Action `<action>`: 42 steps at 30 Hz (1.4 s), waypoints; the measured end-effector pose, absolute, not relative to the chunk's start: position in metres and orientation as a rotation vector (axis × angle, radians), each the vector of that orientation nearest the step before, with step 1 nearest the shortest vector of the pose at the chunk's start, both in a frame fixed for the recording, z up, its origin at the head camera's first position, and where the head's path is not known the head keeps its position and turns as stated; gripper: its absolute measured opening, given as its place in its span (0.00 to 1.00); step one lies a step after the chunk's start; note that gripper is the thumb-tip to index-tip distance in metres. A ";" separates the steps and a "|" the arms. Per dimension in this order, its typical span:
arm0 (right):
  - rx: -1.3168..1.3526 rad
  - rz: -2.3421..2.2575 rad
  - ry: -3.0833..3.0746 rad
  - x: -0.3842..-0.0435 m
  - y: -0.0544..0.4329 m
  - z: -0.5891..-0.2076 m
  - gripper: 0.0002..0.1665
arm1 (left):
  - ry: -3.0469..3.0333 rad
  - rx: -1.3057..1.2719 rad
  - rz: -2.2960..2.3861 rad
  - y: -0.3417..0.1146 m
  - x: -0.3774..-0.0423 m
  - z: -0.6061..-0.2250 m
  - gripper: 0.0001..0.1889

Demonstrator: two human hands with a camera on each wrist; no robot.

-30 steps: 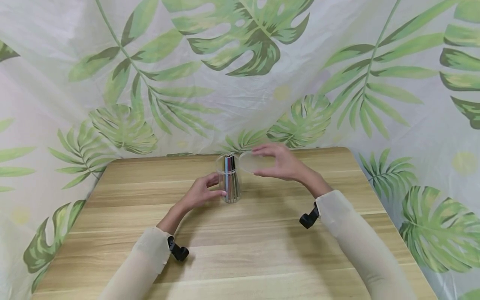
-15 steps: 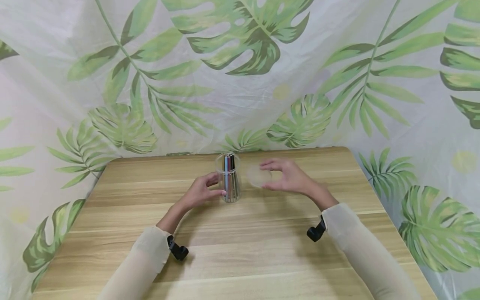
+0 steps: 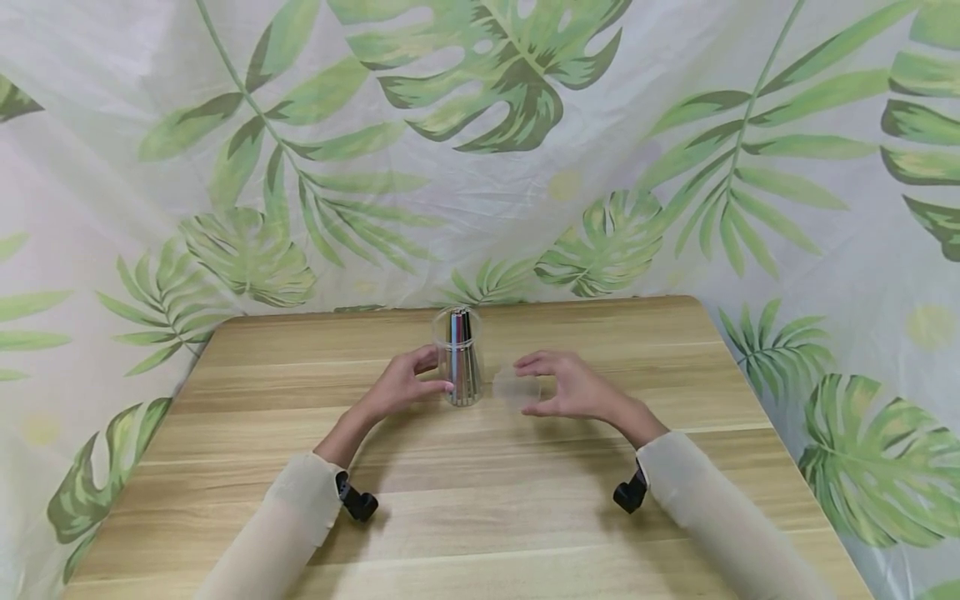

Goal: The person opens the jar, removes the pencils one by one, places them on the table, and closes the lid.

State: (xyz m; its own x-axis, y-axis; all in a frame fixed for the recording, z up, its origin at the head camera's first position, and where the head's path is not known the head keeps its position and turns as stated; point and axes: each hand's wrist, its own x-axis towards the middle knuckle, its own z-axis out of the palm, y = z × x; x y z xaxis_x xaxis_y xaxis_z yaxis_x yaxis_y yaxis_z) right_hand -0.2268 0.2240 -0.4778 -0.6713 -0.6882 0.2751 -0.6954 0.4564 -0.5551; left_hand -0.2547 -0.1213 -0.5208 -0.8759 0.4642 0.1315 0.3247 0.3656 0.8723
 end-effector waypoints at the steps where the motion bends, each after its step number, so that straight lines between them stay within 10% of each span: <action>1: 1.266 1.027 -2.689 -0.226 0.223 -0.480 0.33 | 2.481 0.719 1.534 -0.121 -0.255 -0.521 0.40; 42: 1.333 1.078 -2.747 -0.210 0.185 -0.532 0.36 | 2.493 0.717 1.548 -0.120 -0.253 -0.521 0.38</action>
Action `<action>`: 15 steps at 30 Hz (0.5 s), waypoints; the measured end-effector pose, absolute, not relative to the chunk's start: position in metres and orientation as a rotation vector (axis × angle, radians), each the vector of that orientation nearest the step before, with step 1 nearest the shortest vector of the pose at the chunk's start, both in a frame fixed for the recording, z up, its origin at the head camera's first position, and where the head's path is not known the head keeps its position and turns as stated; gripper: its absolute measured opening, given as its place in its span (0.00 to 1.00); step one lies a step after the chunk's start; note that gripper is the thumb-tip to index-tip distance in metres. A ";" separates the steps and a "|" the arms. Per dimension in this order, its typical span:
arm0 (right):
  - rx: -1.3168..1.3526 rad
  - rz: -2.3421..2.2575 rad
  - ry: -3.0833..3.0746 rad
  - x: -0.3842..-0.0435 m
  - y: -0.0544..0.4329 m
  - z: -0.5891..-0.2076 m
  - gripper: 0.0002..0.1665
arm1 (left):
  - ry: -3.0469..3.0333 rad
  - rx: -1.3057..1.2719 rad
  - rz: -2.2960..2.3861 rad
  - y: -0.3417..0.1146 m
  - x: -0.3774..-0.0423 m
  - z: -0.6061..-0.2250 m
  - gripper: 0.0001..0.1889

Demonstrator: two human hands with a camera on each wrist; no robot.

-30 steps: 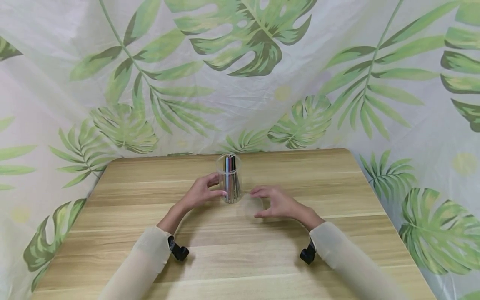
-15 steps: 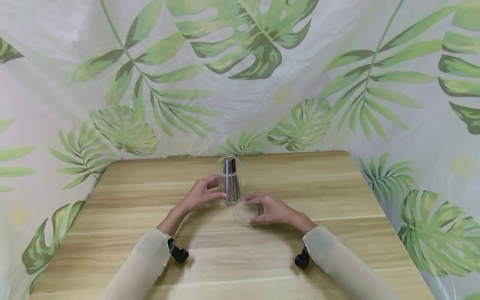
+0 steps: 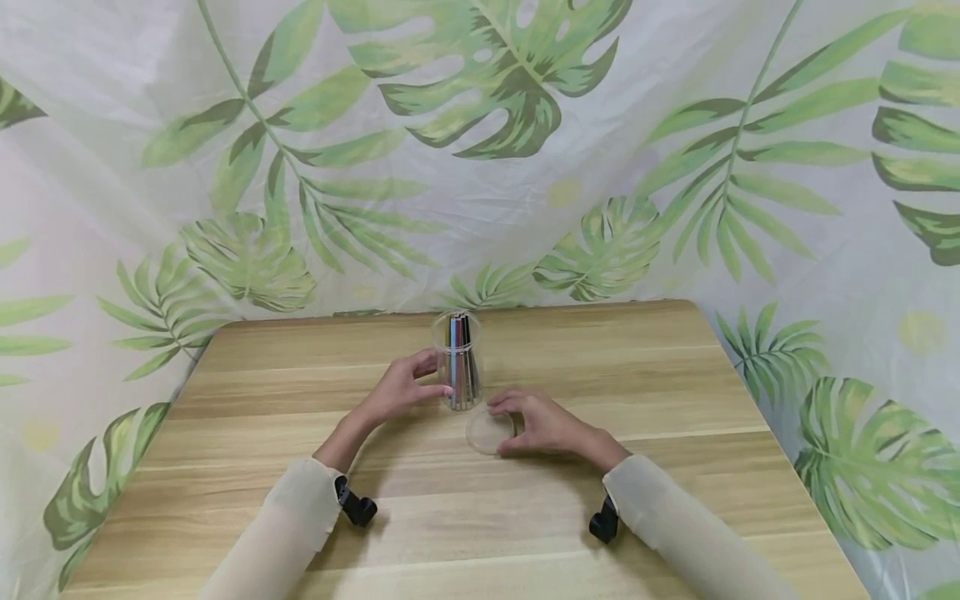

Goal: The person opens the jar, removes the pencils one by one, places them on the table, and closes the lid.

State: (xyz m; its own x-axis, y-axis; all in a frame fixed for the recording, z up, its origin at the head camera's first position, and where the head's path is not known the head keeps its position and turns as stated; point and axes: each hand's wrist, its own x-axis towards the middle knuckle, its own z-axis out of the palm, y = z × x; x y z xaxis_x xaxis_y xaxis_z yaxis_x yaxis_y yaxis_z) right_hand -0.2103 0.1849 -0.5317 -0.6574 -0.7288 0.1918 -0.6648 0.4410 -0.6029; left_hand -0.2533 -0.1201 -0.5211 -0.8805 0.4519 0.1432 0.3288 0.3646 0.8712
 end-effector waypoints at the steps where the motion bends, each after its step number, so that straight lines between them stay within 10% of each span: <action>1: -1.243 -1.019 2.576 -0.210 0.185 -0.532 0.36 | 2.495 0.719 1.548 -0.120 -0.254 -0.521 0.38; 15: -1.274 -1.011 2.584 -0.210 0.185 -0.537 0.35 | 2.488 0.736 1.550 -0.121 -0.255 -0.522 0.37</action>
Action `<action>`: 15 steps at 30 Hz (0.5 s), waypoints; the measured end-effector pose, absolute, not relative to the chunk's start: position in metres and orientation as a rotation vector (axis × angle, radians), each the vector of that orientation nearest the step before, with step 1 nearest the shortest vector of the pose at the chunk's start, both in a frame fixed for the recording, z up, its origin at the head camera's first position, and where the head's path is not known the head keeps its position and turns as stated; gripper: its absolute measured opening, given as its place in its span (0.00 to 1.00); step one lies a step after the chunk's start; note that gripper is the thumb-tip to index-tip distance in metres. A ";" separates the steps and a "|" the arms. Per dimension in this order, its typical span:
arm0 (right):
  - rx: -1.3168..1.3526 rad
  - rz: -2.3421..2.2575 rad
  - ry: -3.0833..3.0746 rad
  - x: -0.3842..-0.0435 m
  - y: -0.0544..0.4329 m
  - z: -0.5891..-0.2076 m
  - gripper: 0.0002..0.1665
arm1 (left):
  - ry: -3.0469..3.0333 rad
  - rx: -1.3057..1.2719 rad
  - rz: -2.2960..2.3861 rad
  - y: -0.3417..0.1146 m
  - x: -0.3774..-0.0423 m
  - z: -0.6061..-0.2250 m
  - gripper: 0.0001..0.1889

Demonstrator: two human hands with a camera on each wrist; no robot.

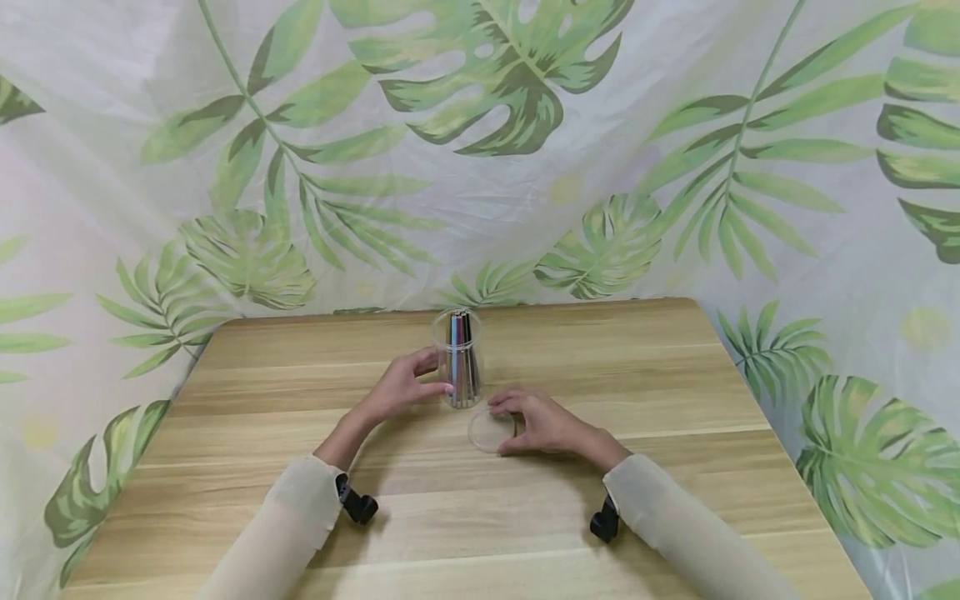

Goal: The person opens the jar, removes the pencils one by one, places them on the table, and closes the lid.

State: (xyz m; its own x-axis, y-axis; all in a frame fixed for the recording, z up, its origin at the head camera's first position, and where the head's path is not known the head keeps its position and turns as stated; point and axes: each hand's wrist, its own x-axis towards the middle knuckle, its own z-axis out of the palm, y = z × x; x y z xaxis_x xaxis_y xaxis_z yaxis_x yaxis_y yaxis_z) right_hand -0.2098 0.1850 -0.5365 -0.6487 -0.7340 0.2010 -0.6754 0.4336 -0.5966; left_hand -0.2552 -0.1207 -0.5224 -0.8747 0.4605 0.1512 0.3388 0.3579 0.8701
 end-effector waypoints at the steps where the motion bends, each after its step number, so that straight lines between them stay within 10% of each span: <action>1: -1.266 -1.016 2.580 -0.210 0.185 -0.537 0.35 | 2.488 0.739 1.549 -0.121 -0.255 -0.522 0.37; 15: -1.229 -1.068 2.587 -0.211 0.191 -0.515 0.33 | 2.482 0.745 1.556 -0.121 -0.255 -0.523 0.37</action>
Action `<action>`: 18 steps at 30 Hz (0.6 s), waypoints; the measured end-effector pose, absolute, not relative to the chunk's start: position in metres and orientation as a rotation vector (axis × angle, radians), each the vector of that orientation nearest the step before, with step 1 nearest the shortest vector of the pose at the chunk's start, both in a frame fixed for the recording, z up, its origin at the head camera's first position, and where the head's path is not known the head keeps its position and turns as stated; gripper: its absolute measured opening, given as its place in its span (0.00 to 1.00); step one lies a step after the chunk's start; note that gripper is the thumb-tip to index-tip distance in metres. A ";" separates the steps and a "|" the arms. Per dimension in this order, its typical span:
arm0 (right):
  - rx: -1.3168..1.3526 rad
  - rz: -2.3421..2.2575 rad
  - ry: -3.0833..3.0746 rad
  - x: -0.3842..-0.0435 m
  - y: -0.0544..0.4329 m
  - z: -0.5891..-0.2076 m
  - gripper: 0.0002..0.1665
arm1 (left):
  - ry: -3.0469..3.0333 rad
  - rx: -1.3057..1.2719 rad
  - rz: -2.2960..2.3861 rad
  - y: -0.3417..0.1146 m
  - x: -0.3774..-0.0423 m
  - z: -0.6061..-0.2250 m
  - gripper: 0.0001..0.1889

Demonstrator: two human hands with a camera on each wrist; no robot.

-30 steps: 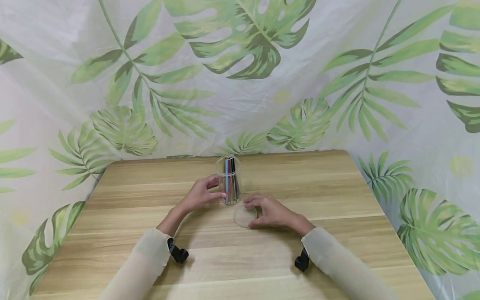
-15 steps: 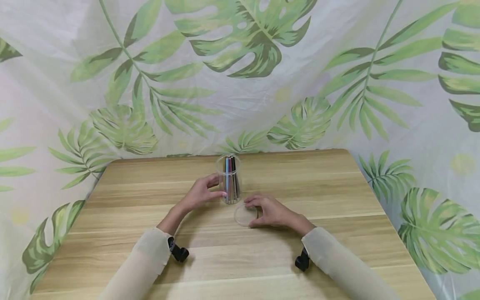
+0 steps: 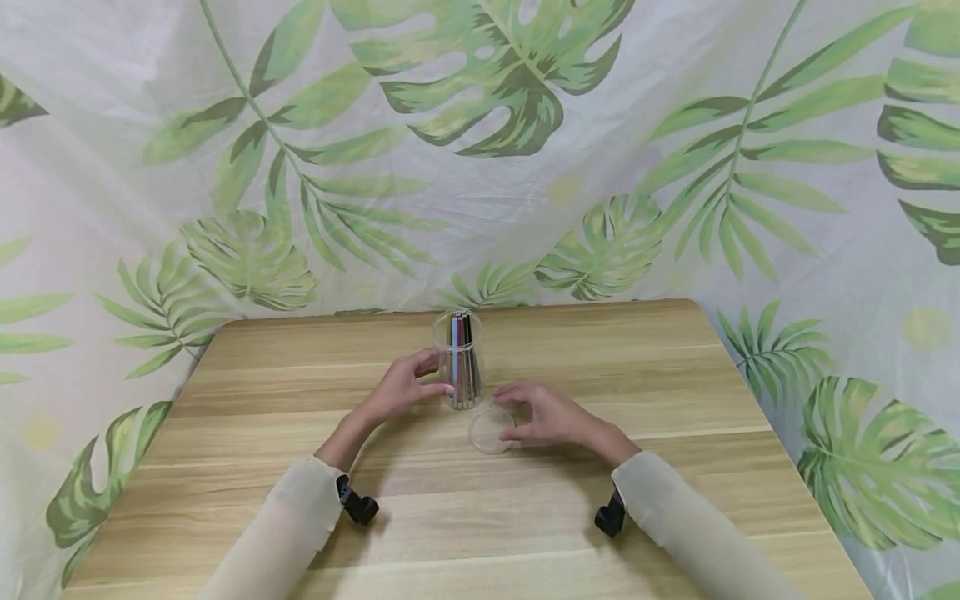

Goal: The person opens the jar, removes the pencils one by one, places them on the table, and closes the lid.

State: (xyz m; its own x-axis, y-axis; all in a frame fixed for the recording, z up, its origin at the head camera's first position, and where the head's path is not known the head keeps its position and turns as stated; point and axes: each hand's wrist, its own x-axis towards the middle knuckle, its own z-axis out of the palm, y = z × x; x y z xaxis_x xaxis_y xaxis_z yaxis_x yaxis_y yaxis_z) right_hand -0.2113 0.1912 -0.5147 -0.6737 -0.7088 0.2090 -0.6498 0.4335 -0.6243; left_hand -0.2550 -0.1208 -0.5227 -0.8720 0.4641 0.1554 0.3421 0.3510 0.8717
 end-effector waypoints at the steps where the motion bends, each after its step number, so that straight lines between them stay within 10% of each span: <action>1: -1.231 -1.084 2.592 -0.212 0.192 -0.512 0.33 | 2.487 0.741 1.550 -0.121 -0.255 -0.523 0.37; 18: -0.999 -1.516 2.556 -0.232 0.188 -0.439 0.20 | 2.479 0.718 1.550 -0.120 -0.255 -0.521 0.38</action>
